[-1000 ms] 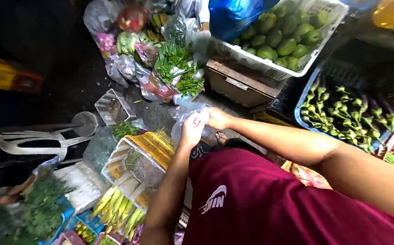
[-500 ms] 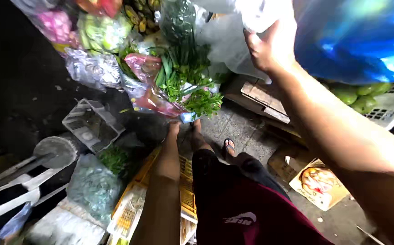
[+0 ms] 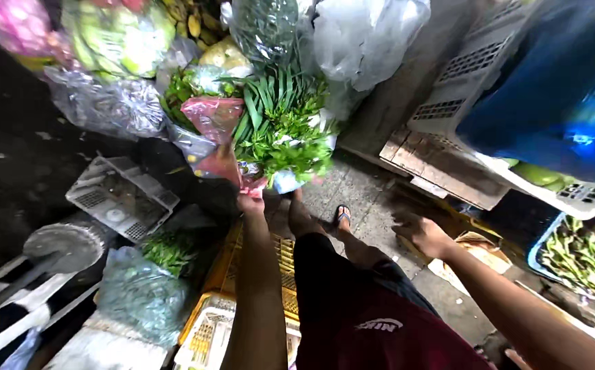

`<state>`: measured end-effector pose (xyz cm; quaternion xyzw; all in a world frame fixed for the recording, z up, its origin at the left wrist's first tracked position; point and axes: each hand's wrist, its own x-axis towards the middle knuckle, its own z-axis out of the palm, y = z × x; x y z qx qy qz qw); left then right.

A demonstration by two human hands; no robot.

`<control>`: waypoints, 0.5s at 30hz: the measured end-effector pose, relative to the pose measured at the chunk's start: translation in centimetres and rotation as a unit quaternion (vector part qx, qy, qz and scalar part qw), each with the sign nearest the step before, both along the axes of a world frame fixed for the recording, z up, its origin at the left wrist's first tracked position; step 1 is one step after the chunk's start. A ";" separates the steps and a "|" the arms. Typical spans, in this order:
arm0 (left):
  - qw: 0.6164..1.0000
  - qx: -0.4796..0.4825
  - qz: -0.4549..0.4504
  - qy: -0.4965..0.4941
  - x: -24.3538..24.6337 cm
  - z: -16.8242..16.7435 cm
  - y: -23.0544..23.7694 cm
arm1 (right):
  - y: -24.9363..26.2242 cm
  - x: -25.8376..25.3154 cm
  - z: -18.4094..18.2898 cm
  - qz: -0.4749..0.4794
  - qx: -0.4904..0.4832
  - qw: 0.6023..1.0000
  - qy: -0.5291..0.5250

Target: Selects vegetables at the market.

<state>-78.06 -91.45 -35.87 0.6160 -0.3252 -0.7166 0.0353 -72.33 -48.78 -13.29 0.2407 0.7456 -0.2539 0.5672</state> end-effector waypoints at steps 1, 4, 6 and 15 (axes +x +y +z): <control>1.000 0.002 0.008 0.008 0.0 1.6 -1.3 | 0.6 1.6 0.3 0.002 0.008 1.000 -0.025; 0.998 -0.001 -0.067 -0.012 -0.7 5.1 -3.2 | 1.8 4.6 0.8 0.002 0.021 0.998 -0.054; 0.987 -0.009 -0.154 -0.044 -1.1 6.7 -3.1 | 1.7 4.8 0.9 -0.013 0.027 0.998 -0.052; 0.982 0.012 -0.152 0.111 -3.7 21.7 -1.6 | 0.6 4.5 2.3 -0.079 -0.033 0.996 0.013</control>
